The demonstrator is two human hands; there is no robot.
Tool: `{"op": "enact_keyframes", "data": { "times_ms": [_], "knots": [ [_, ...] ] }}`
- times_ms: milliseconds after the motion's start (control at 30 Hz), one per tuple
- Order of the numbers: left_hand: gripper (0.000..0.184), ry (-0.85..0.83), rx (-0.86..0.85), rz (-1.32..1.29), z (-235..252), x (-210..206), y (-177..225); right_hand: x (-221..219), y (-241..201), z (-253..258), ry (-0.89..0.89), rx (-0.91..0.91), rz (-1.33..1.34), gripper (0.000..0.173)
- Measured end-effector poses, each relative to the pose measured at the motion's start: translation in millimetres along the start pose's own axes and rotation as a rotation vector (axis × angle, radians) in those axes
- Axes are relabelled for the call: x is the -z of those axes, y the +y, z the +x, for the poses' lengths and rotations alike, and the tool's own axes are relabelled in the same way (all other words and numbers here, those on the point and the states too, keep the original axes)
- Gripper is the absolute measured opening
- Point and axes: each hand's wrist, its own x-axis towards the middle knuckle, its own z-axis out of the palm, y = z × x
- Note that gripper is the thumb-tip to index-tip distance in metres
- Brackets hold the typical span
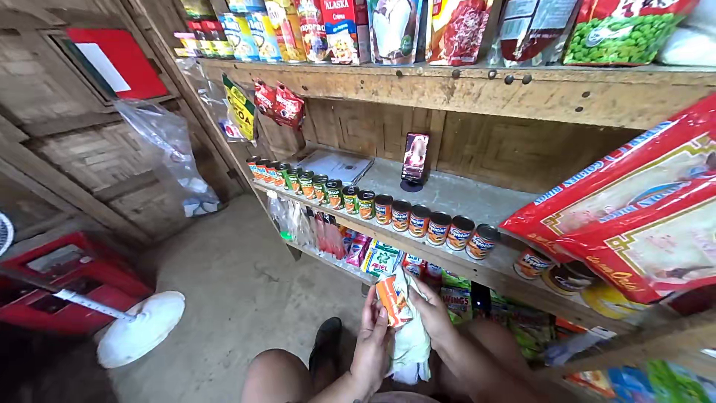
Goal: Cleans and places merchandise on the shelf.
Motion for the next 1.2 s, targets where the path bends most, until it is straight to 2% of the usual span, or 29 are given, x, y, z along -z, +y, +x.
{"op": "enact_keyframes", "data": {
  "times_ms": [67,167,267,367,433,533,633,700,767,1000,1200],
  "knots": [
    [0.077,-0.034,-0.009,-0.002,0.4,1.7,-1.1,0.2,-2.1,0.1,0.043,-0.057,0.044,0.042],
    [0.069,-0.045,0.023,-0.022,0.7,2.0,-0.3,-2.0,0.8,-2.6,0.028,-0.053,0.064,0.043],
    [0.074,-0.028,0.046,-0.027,-0.1,1.9,-2.0,-1.0,10.9,-5.9,-0.128,0.12,-0.044,0.047],
    [0.076,0.041,0.019,0.038,-1.3,-0.6,-3.5,0.6,23.4,-5.8,-0.229,0.339,-0.36,0.047],
    [0.077,0.081,-0.021,0.133,-2.0,-2.2,-3.7,-1.0,25.8,-6.9,-0.249,0.382,-0.464,0.047],
    [0.068,0.058,-0.061,0.231,-2.3,-2.1,-2.4,-3.4,21.4,-6.3,-0.167,0.29,-0.318,0.046],
    [0.055,-0.032,-0.091,0.237,-3.0,-0.9,-0.8,-1.8,8.6,-2.9,-0.044,0.082,0.028,0.05],
    [0.055,-0.049,-0.102,0.209,-2.7,-3.7,-0.4,-0.2,-1.9,-1.4,0.053,-0.08,0.204,0.05],
    [0.06,-0.075,-0.101,0.129,-0.9,-4.1,-1.5,1.2,-4.7,-3.2,0.082,-0.155,0.282,0.049],
    [0.068,-0.147,-0.083,0.082,1.3,-1.7,0.0,-1.8,-0.2,-7.9,-0.009,-0.039,0.276,0.05],
    [0.069,-0.093,-0.077,0.15,0.0,-3.2,-2.4,-1.0,14.5,-7.5,-0.136,0.17,0.061,0.054]
  ]
}}
